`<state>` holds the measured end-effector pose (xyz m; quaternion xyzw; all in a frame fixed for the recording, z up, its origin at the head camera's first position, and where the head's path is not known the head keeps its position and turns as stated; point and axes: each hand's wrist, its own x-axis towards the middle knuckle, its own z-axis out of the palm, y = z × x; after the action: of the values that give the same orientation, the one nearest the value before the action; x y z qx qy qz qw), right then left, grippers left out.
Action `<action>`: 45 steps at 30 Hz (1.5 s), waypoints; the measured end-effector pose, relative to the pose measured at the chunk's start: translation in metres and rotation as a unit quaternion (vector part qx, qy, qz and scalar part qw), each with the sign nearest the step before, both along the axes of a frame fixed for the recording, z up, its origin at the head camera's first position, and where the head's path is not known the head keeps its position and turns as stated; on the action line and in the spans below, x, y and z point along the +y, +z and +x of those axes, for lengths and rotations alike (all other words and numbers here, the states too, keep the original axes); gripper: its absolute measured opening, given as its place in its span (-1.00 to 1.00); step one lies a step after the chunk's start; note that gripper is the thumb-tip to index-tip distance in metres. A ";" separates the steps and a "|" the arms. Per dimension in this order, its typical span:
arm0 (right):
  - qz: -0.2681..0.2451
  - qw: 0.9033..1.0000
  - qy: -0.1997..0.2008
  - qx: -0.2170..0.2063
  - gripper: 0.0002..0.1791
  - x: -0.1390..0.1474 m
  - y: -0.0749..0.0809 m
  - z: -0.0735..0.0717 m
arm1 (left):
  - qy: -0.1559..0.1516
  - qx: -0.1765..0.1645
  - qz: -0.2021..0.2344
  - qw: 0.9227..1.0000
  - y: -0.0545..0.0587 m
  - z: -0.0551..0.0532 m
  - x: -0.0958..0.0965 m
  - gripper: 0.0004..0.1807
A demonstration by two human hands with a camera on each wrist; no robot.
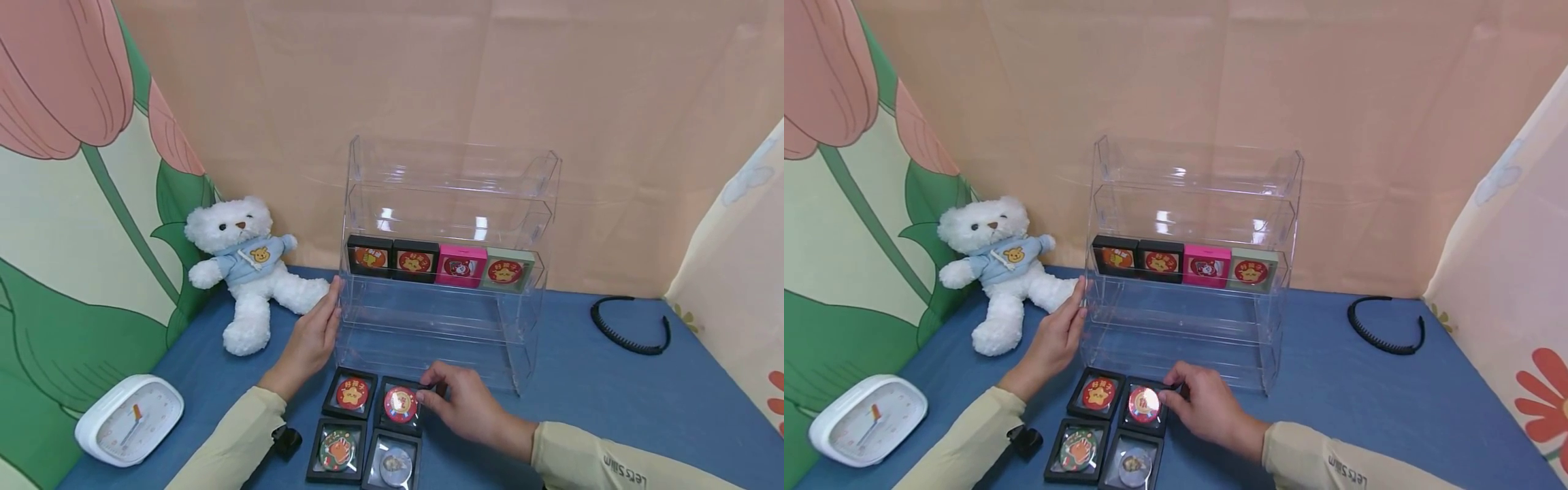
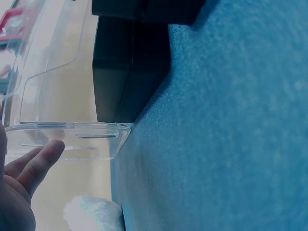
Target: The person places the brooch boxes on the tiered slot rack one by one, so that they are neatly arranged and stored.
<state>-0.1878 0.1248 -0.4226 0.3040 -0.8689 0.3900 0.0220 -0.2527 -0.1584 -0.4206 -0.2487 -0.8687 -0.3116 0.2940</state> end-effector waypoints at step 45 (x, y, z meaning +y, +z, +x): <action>-0.088 0.987 -0.016 0.131 -0.90 -0.004 0.030 -0.021 | -0.001 0.011 0.000 1.000 -0.001 -0.001 0.000 -0.32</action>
<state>-0.2083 0.1208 -0.3930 0.3355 -0.8257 0.4211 0.1682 -0.2536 -0.1583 -0.4220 -0.2531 -0.8649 -0.3095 0.3034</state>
